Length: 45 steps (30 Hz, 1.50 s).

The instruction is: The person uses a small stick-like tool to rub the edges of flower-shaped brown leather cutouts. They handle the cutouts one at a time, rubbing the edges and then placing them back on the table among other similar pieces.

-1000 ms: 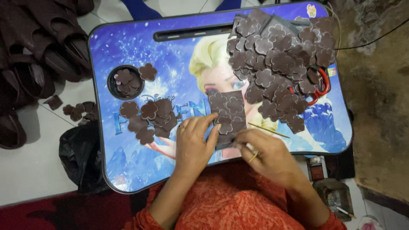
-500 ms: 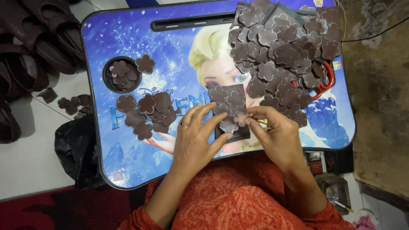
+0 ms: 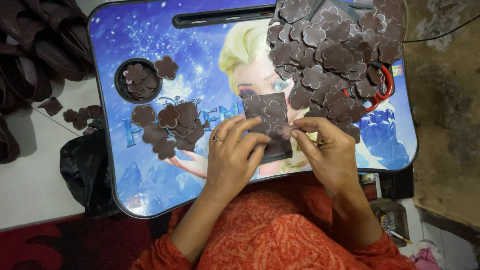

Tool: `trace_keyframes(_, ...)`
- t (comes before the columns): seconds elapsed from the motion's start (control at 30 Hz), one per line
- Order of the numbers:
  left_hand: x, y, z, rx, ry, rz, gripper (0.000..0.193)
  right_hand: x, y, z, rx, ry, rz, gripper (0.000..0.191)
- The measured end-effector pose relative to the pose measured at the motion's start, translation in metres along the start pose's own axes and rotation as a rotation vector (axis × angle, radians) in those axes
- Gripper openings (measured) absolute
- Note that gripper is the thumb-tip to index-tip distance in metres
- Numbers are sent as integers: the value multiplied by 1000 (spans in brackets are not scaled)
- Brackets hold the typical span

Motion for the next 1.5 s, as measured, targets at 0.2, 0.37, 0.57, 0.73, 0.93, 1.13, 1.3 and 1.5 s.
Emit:
trace_keyframes(0.2,12,-3,2,4,-56,116,17,6,2,-17,110,55,-1,17)
trace_keyframes(0.37,5,5,4,-91,-31,7,18,-1,1,-23,79,79,-151,13)
trace_keyframes(0.57,-4,3,2,-38,-46,-58,42,0,-5,-11,-24,-6,-126,8)
trace_keyframes(0.73,-3,-3,11,-60,-82,-77,42,8,-15,9,-133,4,-36,13)
trace_keyframes(0.93,-5,-3,10,-78,-85,-75,30,4,-16,20,-215,58,-98,16)
trace_keyframes(1.13,-7,-2,11,-78,-60,-86,29,-5,-19,26,-232,75,-180,15)
trace_keyframes(1.3,-11,-1,12,-72,-40,-119,26,-13,-26,33,-236,111,-218,16)
trace_keyframes(1.5,-10,0,12,-70,-47,-110,25,-20,-28,35,-268,248,-301,17)
Point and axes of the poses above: each hand's wrist, its own y-axis away from the middle knuckle, its own z-axis out of the palm, x = y × z, the point moved 10 cm from there along -y, towards the middle knuckle, and after that the axes turned 3 degrees about x, right-handed, at the moved point
